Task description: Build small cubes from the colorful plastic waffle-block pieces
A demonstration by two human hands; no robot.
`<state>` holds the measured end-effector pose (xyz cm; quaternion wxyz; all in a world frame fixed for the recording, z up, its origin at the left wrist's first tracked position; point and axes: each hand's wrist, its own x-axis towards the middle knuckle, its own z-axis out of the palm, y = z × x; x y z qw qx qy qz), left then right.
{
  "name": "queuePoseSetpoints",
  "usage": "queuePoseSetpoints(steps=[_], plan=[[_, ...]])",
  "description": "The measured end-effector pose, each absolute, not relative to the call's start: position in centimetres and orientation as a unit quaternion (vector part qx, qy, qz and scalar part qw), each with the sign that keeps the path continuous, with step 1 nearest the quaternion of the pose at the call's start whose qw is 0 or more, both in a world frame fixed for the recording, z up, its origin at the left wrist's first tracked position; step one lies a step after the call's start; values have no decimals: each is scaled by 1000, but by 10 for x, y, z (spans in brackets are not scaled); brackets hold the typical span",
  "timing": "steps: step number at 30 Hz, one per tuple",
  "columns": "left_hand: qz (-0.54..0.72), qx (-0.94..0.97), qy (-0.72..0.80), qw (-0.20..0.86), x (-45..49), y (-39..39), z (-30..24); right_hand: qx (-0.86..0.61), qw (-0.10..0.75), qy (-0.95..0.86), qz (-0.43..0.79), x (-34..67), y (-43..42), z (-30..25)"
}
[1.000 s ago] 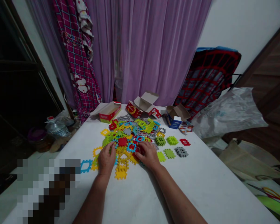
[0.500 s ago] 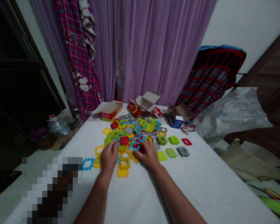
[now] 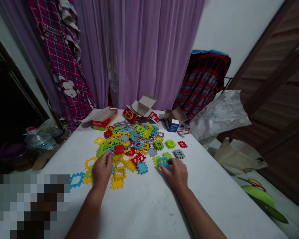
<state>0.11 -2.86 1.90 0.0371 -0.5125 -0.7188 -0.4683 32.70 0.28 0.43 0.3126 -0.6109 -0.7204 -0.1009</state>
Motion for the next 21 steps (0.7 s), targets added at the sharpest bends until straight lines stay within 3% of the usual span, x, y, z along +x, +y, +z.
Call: queuePoseSetpoints(steps=[5,13,21], plan=[[-462,-510,-724,40,1,-29,20,-650,253,-716,-43,325,-8,3],[-474,-504,-721,39,1,-29,19,-538,347,-765,71,347,-6,8],[-467,-508,-723,31,2,-31,22,-504,314,-796,117,355,0,4]])
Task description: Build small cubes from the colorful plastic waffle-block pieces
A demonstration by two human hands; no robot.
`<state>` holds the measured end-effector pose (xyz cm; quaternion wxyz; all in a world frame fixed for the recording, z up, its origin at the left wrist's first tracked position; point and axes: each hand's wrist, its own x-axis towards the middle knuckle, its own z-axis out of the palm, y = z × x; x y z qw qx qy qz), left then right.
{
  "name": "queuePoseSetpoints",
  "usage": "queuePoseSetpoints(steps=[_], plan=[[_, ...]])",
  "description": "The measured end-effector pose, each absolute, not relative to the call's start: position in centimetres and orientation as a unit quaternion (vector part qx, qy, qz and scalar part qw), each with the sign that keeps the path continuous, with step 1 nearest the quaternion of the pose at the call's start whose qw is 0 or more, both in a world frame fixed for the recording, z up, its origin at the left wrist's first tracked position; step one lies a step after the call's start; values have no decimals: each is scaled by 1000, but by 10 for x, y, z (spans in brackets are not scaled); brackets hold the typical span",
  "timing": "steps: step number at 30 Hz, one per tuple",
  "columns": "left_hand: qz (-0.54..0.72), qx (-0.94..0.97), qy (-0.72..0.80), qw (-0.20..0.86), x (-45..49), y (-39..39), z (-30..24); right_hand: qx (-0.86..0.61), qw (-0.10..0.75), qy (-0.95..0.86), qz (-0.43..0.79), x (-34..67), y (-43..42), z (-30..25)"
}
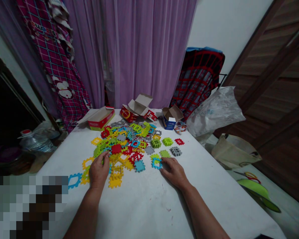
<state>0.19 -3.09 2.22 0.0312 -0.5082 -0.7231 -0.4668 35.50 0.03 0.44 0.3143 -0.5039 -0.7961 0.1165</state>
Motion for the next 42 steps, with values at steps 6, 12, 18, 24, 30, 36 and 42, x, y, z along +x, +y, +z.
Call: queuePoseSetpoints(steps=[6,12,18,24,30,36,42], plan=[[-464,-503,-729,29,2,-31,22,-492,325,-802,93,352,1,4],[-467,-501,-728,29,2,-29,20,-465,310,-822,111,350,4,3],[-470,-501,-726,34,2,-30,21,-472,321,-817,77,347,2,-1],[-469,-499,-728,35,1,-30,21,-555,410,-724,17,358,5,1],[-480,-504,-717,34,1,-30,20,-773,401,-491,-12,420,31,3],[-466,-505,-726,38,0,-30,20,-807,278,-521,-10,455,56,4],[-456,-508,-730,35,0,-30,20,-808,217,-547,13,456,64,9]])
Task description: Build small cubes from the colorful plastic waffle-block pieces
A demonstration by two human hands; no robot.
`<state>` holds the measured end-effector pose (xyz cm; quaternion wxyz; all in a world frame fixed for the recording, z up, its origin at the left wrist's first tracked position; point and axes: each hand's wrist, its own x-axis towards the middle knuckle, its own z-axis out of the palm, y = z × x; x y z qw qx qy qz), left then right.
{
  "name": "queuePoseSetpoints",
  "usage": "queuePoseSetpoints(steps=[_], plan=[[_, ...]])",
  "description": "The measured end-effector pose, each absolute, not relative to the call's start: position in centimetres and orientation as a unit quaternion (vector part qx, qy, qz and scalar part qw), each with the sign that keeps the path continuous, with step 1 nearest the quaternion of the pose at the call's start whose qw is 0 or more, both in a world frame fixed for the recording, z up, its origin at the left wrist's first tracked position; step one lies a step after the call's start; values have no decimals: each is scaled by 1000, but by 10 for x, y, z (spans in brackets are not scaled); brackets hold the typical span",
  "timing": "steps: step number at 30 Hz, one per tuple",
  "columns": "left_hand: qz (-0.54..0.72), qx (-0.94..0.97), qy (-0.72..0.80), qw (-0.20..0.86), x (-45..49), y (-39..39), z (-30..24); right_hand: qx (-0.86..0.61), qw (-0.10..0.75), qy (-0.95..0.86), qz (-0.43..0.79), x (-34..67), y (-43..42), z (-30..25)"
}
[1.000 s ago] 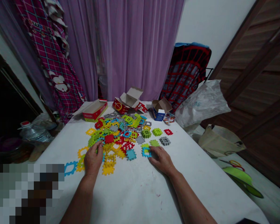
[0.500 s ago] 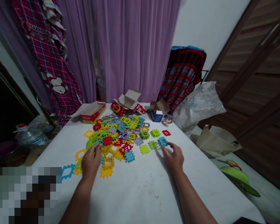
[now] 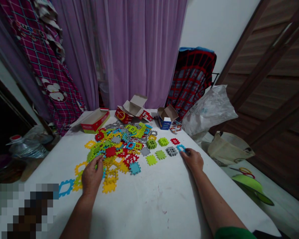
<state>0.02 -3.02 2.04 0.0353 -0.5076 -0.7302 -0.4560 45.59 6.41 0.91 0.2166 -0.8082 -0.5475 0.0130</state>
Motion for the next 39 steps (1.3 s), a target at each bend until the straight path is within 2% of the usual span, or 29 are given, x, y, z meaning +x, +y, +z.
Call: queuePoseSetpoints(steps=[11,14,19,23,28,33,39], plan=[[-451,-501,-738,32,1,-30,21,-782,212,-586,2,454,63,10],[-454,-503,-735,32,0,-30,21,-775,262,-575,-16,458,63,2],[-466,-496,-732,26,-1,-29,19,-721,392,-567,-70,444,67,-4],[-475,-496,-727,21,-2,-27,17,-619,422,-660,-57,385,73,7],[-478,-494,-726,19,-1,-28,17,-499,330,-801,-3,293,80,28],[-488,-490,-722,14,1,-27,18,-492,216,-843,22,244,91,37],[-490,-491,-720,15,1,-26,17,-493,171,-852,27,230,100,33]])
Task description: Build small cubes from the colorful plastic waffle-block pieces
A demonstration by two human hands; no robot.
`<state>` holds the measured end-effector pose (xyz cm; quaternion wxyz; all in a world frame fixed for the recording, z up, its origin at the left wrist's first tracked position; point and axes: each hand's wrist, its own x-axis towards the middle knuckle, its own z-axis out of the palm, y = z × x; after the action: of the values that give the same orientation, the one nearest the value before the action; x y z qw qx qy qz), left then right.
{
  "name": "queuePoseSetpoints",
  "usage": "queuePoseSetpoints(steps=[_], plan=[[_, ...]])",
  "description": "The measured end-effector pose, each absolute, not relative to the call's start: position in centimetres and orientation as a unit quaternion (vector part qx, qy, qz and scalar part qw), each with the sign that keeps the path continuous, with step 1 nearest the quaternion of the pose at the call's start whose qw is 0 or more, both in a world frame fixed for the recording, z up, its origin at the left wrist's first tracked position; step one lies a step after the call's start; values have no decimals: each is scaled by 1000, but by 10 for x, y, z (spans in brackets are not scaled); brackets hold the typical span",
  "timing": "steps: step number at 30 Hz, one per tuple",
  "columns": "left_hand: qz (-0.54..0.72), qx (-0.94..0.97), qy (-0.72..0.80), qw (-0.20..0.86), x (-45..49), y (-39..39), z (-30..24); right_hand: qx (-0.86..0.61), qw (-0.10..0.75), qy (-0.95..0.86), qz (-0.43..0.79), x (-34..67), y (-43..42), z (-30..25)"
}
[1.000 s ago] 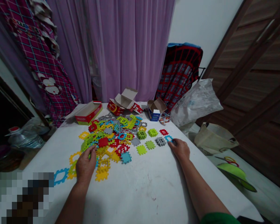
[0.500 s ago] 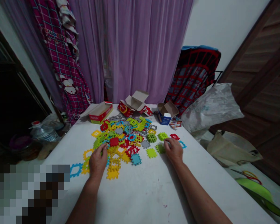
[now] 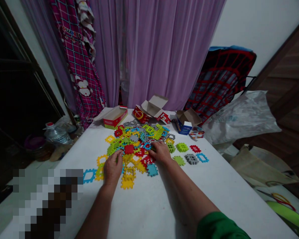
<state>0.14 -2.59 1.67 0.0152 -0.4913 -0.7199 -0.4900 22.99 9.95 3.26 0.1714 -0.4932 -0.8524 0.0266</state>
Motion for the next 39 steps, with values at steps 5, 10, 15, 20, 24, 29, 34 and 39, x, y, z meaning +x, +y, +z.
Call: queuePoseSetpoints(steps=[5,10,15,20,24,29,34,39], plan=[[-496,-492,-716,14,2,-26,16,-489,232,-841,17,231,99,25],[-488,-493,-720,16,2,-25,16,-502,321,-803,-7,235,83,16],[-477,-495,-726,12,2,-26,18,-516,380,-767,-18,241,52,9],[-470,-498,-729,8,2,-27,18,-514,419,-748,-16,267,25,5],[-465,-500,-731,16,3,-28,19,-527,389,-755,-19,288,6,2],[-461,-505,-729,17,3,-30,22,-550,338,-764,0,291,-10,3],[-467,-505,-726,15,3,-31,22,-549,330,-768,23,290,-18,4],[-466,-492,-735,3,3,-29,21,-533,342,-772,57,298,-21,4]])
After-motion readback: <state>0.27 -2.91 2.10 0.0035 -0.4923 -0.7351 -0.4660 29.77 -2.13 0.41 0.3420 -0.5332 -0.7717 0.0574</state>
